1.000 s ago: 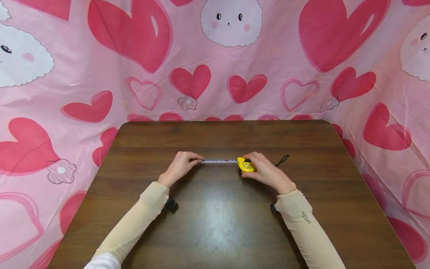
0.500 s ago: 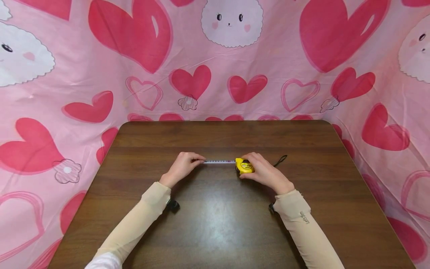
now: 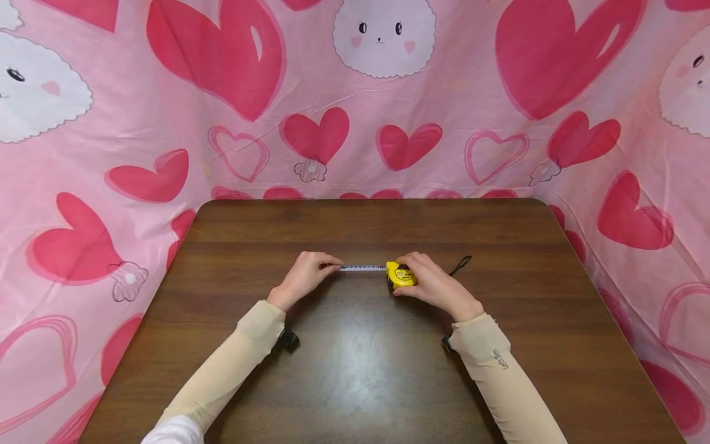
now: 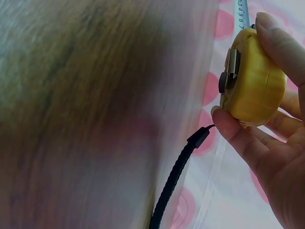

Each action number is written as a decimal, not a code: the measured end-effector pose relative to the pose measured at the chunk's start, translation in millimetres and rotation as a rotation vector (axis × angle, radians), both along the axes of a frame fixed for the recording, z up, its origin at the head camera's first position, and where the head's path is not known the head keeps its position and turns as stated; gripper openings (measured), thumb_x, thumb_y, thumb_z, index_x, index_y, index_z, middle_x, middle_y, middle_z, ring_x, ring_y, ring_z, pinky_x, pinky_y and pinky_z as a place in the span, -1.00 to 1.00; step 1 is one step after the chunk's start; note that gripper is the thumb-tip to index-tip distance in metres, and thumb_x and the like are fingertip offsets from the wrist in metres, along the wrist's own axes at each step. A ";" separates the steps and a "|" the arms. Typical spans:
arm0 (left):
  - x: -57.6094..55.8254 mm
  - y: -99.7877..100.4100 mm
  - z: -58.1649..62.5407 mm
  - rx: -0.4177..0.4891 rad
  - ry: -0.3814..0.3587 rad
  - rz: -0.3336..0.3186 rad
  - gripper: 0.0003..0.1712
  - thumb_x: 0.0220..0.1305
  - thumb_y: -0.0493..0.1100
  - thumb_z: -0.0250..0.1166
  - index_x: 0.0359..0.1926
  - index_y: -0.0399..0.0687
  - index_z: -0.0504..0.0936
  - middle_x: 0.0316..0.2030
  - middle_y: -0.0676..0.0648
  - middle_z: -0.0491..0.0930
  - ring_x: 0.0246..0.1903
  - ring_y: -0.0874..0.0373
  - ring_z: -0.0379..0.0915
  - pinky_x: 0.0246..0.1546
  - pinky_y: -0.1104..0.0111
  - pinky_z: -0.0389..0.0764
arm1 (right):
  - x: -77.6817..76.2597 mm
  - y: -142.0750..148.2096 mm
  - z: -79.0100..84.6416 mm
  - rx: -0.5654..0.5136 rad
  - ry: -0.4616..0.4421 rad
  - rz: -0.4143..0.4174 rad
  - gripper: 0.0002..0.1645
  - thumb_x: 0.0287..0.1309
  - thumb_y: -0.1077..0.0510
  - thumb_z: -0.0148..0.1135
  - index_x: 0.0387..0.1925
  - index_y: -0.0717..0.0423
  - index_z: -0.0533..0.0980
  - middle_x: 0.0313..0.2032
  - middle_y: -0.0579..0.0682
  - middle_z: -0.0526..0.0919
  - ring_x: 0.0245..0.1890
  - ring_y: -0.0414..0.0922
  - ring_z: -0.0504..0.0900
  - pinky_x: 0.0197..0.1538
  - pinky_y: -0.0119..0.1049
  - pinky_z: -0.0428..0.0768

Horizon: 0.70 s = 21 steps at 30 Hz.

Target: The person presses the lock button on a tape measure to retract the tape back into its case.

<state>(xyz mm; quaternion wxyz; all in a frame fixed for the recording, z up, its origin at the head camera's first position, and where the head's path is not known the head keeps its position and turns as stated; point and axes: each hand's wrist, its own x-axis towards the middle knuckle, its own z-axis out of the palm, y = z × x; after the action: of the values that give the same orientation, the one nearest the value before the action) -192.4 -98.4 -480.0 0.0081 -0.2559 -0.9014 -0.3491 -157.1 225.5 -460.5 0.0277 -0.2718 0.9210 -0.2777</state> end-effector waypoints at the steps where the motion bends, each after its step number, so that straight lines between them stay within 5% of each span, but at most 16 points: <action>1: 0.3 0.7 0.5 0.001 -0.003 -0.001 -0.83 0.40 -0.23 0.39 -0.07 -0.04 0.86 -0.14 -0.02 0.81 -0.16 0.14 0.74 -0.05 0.21 0.72 | 0.2 -0.3 0.3 0.001 -0.003 -0.002 -0.20 0.08 -0.02 0.62 0.25 0.27 0.49 0.13 0.20 0.58 0.09 0.10 0.54 0.21 0.15 0.57; 21: -1.1 14.4 0.0 0.002 0.004 -0.032 -0.82 0.39 -0.22 0.40 -0.05 -0.05 0.85 -0.12 -0.04 0.81 -0.12 0.12 0.75 -0.01 0.23 0.71 | -0.4 -7.9 1.6 -0.001 -0.042 -0.004 -0.19 0.06 -0.07 0.63 0.26 0.18 0.50 0.12 0.12 0.58 0.08 0.03 0.53 0.21 0.08 0.60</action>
<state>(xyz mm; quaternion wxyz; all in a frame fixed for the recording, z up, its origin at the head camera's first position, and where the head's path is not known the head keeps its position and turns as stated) -193.5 -84.0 -480.0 0.0049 -0.2710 -0.8968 -0.3497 -157.6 217.6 -458.9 0.0462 -0.2643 0.9206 -0.2837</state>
